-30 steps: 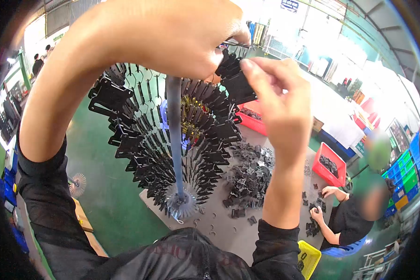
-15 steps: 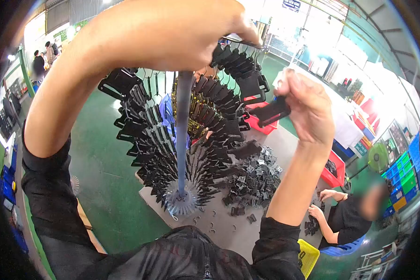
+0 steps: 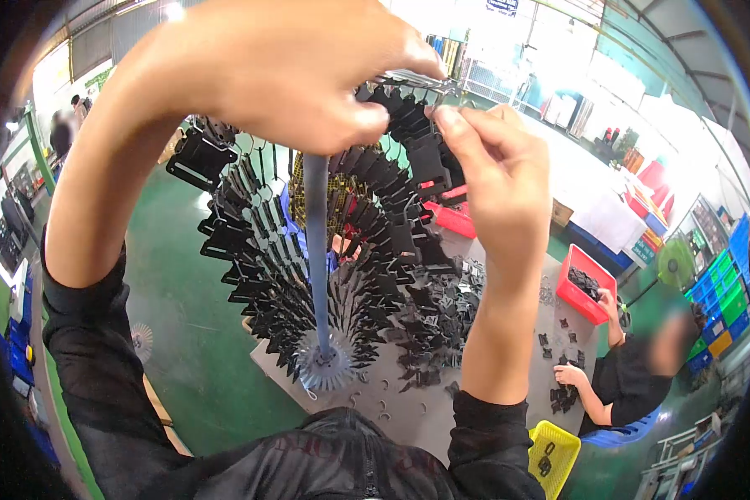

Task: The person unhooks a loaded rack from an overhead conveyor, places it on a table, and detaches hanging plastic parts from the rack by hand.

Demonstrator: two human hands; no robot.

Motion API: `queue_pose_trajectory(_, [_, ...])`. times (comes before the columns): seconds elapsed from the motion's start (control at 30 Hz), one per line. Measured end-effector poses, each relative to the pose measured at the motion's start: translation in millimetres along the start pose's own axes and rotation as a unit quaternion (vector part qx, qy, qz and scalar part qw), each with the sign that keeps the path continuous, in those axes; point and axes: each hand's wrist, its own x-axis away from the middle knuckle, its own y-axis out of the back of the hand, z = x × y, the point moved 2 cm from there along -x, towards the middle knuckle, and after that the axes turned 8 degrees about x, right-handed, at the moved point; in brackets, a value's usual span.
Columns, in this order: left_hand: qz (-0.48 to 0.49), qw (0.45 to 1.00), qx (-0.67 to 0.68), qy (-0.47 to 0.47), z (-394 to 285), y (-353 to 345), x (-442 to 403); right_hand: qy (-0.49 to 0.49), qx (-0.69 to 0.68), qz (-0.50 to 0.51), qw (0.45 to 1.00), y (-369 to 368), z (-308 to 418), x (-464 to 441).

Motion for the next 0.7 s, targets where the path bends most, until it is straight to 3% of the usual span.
queue_pose_trajectory(0.07, [0.042, 0.999, 0.010, 0.033, 0.0, -2.5, -6.6, -0.019, 0.025, 0.010, 0.999, -2.8, 3.1, -1.3])
queue_pose_trajectory(0.1, [0.008, 0.999, -0.027, 0.031, -1.0, -8.0, -5.4, -0.035, 0.035, 0.020, 0.999, -4.6, 3.2, -2.2])
queue_pose_trajectory(0.13, [0.057, 0.995, -0.001, 0.086, -2.5, -5.8, -6.6, -0.051, 0.045, 0.030, 0.997, -6.2, 1.9, -2.9])
queue_pose_trajectory(0.17, [0.107, 0.984, 0.024, 0.138, -13.5, 6.1, -12.6, -0.077, -0.016, 0.042, 0.996, -8.2, -2.2, -4.5])
queue_pose_trajectory(0.27, [0.148, 0.977, 0.076, 0.135, -20.1, 22.2, -14.5, -0.139, -0.169, 0.090, 0.972, -5.2, -12.2, -8.9])
queue_pose_trajectory(0.4, [0.041, 0.998, 0.014, 0.052, -3.5, -0.4, -6.5, -0.155, -0.303, 0.162, 0.926, 15.0, -21.7, -9.3])
queue_pose_trajectory(0.47, [0.027, 0.998, -0.011, 0.062, 2.8, -6.5, -6.6, -0.150, -0.355, 0.175, 0.906, 30.8, -30.8, -3.3])
queue_pose_trajectory(0.6, [0.061, 0.984, -0.073, 0.149, -15.2, 6.8, -2.6, -0.196, -0.287, 0.124, 0.929, 68.7, -58.4, 11.6])
queue_pose_trajectory(0.7, [0.065, 0.988, -0.053, 0.131, -0.4, 0.0, 1.1, -0.198, -0.141, 0.112, 0.963, 99.2, -73.2, 18.9])
